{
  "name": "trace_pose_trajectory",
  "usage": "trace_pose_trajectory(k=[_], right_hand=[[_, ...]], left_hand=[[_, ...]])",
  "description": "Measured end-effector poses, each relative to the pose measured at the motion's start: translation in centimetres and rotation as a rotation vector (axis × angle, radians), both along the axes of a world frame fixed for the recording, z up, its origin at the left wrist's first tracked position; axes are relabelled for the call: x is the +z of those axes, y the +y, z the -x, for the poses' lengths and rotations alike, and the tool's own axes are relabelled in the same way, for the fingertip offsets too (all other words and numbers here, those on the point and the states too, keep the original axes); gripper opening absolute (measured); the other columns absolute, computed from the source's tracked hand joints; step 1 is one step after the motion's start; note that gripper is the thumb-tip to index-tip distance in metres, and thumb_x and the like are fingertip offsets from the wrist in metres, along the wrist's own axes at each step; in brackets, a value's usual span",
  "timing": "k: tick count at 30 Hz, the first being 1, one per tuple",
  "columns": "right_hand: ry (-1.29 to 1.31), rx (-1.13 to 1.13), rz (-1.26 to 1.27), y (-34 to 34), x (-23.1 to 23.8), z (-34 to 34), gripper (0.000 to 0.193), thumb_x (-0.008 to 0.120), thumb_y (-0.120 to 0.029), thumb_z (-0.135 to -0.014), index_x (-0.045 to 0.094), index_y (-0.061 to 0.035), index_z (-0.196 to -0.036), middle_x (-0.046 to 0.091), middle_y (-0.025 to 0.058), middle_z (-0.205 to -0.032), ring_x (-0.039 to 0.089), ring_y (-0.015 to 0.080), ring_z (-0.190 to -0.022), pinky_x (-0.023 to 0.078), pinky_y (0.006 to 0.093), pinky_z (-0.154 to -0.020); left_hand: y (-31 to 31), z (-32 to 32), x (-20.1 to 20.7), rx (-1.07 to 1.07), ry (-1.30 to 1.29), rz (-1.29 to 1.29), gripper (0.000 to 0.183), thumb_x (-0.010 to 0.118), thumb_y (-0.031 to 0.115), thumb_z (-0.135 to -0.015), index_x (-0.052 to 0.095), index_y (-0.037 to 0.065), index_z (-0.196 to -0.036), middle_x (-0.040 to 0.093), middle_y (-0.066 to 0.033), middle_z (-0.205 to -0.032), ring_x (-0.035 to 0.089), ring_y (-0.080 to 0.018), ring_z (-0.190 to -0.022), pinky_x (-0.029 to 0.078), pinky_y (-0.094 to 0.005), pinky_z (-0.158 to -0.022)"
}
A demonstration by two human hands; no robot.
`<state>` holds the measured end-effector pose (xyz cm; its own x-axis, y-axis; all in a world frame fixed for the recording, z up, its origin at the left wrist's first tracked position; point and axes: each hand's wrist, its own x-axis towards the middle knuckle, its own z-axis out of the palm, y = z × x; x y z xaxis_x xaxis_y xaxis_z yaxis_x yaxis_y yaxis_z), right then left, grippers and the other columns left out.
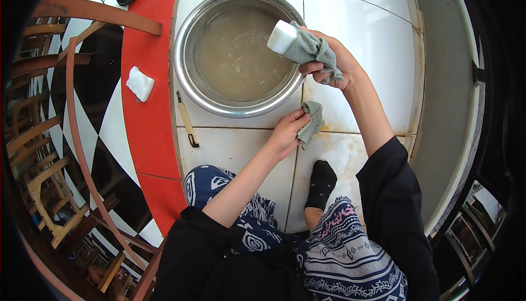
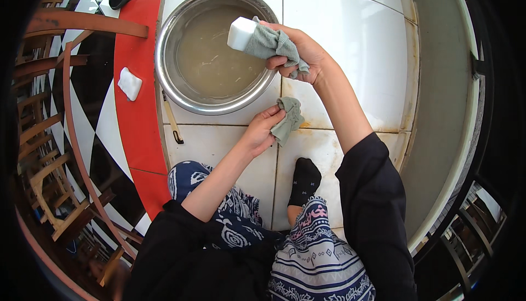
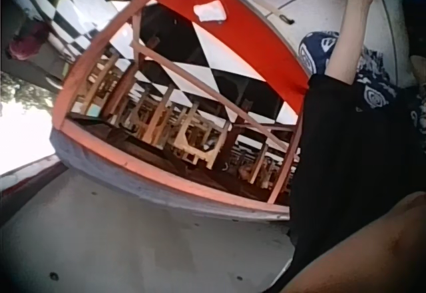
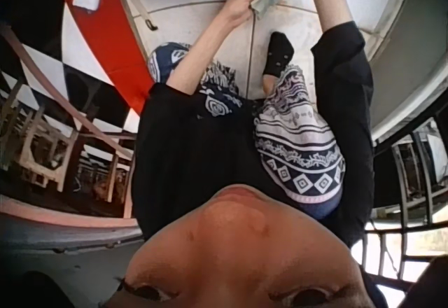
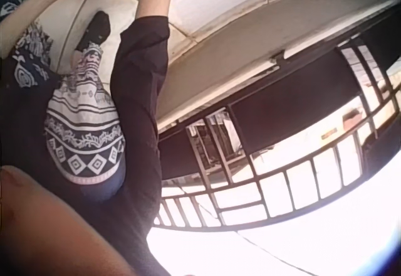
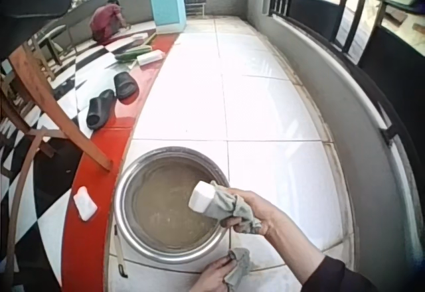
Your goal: The person scrubs the white floor tiles using a cloth and a sponge, periodically rinsing the tools in a metal basin filled with water.
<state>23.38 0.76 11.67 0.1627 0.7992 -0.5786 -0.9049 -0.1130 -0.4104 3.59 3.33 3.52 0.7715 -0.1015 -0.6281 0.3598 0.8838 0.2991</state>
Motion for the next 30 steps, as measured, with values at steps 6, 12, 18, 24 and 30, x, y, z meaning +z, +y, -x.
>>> trace_pose_trajectory(k=[6, 12, 18, 24, 30], right_hand=[[-0.263, -0.007, 0.098, -1.0, 0.5, 0.9, 0.027, 0.060, -0.037, -0.088, 0.059, -0.0106, -0.094, 0.054, -0.0007, -0.073, 0.041, 0.0058, -0.049, 0.028, 0.0141, -0.033], [-0.853, -0.337, 0.476, -7.9, 1.2, 2.9, 0.039, 0.079, -0.024, -0.075, 0.062, -0.0060, -0.104, 0.065, 0.0048, -0.084, 0.063, 0.0111, -0.075, 0.050, 0.0233, -0.062], [-1.659, -0.279, 1.055, -20.2, -5.6, 4.4, 0.033, 0.077, -0.021, -0.075, 0.063, -0.0057, -0.101, 0.058, 0.0091, -0.096, 0.061, 0.0219, -0.086, 0.052, 0.0318, -0.070], [-1.757, -0.255, 0.978, -22.4, -7.9, 11.5, 0.033, 0.077, -0.018, -0.074, 0.062, -0.0099, -0.102, 0.051, 0.0101, -0.101, 0.060, 0.0261, -0.079, 0.052, 0.0348, -0.063], [-1.730, -0.216, 1.032, -21.2, -8.5, 12.0, 0.035, 0.076, -0.016, -0.073, 0.059, -0.0130, -0.104, 0.048, 0.0097, -0.101, 0.060, 0.0265, -0.067, 0.053, 0.0366, -0.054]], left_hand=[[-0.2, 0.1, -0.3, -0.009, -0.013, 0.012, 0.033, 0.049, 0.013, -0.097, 0.050, 0.000, -0.128, 0.060, -0.0066, -0.117, 0.059, -0.0147, -0.106, 0.046, -0.0286, -0.094], [1.3, 0.7, -0.8, -0.002, 0.013, -0.082, 0.034, 0.046, 0.013, -0.098, 0.049, 0.000, -0.129, 0.057, -0.0094, -0.125, 0.055, -0.0174, -0.115, 0.042, -0.0311, -0.100], [1.3, 0.3, -1.2, -0.020, -0.009, -0.115, 0.033, 0.046, 0.011, -0.097, 0.049, 0.000, -0.128, 0.057, -0.0097, -0.124, 0.056, -0.0188, -0.113, 0.043, -0.0316, -0.099], [1.2, 0.1, -1.1, -0.042, -0.029, -0.154, 0.036, 0.043, 0.010, -0.098, 0.046, -0.002, -0.132, 0.053, -0.0110, -0.131, 0.052, -0.0208, -0.120, 0.041, -0.0330, -0.102], [1.3, 0.0, -1.3, -0.039, -0.017, -0.156, 0.036, 0.043, 0.010, -0.098, 0.045, -0.003, -0.132, 0.051, -0.0110, -0.133, 0.051, -0.0215, -0.121, 0.039, -0.0332, -0.104]])
